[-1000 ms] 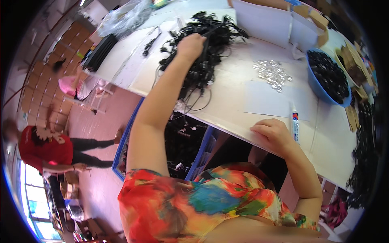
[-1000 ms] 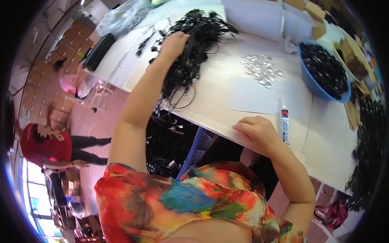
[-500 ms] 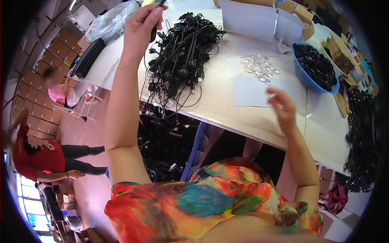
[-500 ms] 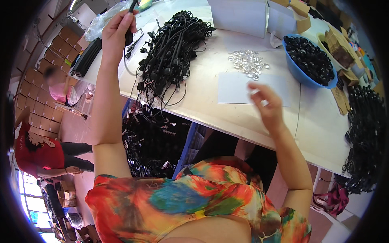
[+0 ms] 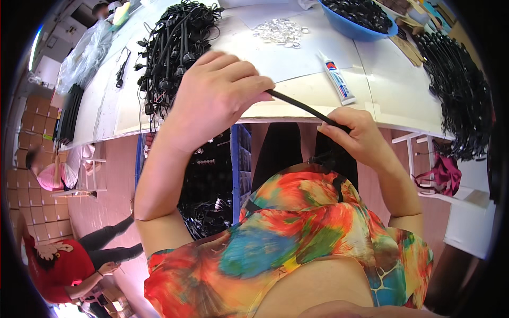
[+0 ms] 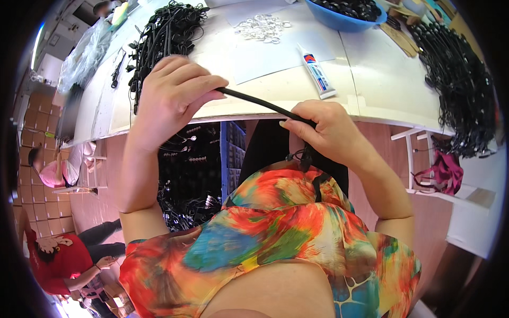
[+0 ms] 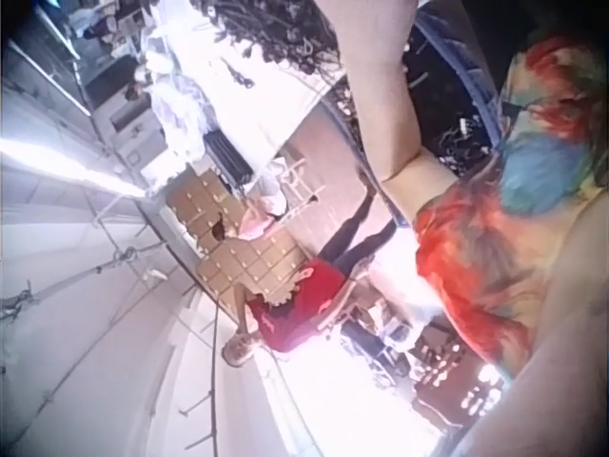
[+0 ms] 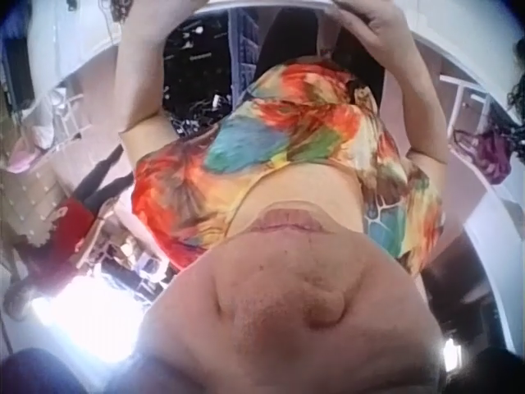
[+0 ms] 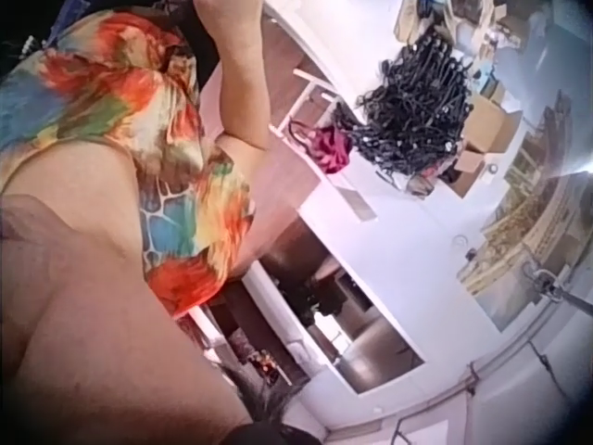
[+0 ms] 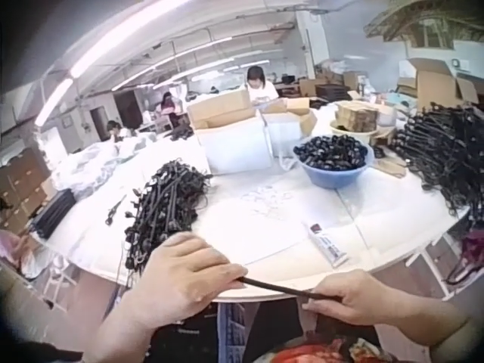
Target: The person assembles electronic components by applying adhesive from a tube to small components and attaching them to wires, then securing the connections with plastic housings.
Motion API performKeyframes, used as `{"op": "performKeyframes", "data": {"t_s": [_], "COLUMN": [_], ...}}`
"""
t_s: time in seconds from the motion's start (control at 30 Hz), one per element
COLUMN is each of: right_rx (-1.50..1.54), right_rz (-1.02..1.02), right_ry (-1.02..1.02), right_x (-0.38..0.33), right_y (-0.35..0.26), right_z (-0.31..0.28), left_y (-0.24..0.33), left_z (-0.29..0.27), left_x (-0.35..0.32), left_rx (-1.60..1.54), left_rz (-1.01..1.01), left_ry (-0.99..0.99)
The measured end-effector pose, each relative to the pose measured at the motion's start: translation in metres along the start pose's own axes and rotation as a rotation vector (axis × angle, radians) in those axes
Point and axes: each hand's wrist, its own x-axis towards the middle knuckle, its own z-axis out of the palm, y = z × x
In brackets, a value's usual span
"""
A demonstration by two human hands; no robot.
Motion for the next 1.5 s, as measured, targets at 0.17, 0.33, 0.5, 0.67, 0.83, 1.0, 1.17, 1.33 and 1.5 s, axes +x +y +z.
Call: {"op": "performKeyframes", "data": {"t_s": [0.17,0.33,0.5,0.67,0.83,1.0,1.17,1.33,1.5], "right_rx": [0.306,0.476,0.298,0.214,0.241,0.395,0.536,0.152,0.177], "right_rz": [0.051,0.029,-0.006,-0.056,-0.036,0.295,0.335,0.109,0.112], "right_ry": [0.308,0.173,0.086,0.129,0.183,-0.002,-0.023,-0.039,0.006], "right_x": [-0.029,-0.038,-0.035,-0.037,-0.043,-0.047,-0.053,-0.047,-0.049], "right_y": [0.032,0.047,0.06,0.071,0.101,0.119,0.134,0.153,0.157], "right_z": [0.039,0.058,0.069,0.073,0.09,0.114,0.13,0.132,0.144], "left_y": [0.032,0.052,0.04,0.042,0.057,0.059,0.049,0.045,0.044], "left_z": [0.047,0.106,0.109,0.108,0.123,0.119,0.109,0.097,0.083], "left_x": [-0.043,-0.023,-0.013,-0.017,-0.005,-0.012,-0.021,-0.024,-0.03], "left_rx": [-0.622,-1.638,-1.944,-1.542,-1.672,-1.605,-1.539,-1.51,-1.501], "left_rz": [-0.304,-0.823,-0.61,-0.822,-0.813,-0.726,-0.75,-0.717,-0.727], "left_ry": [0.543,0.983,1.083,0.876,0.866,0.817,0.755,0.799,0.812]}}
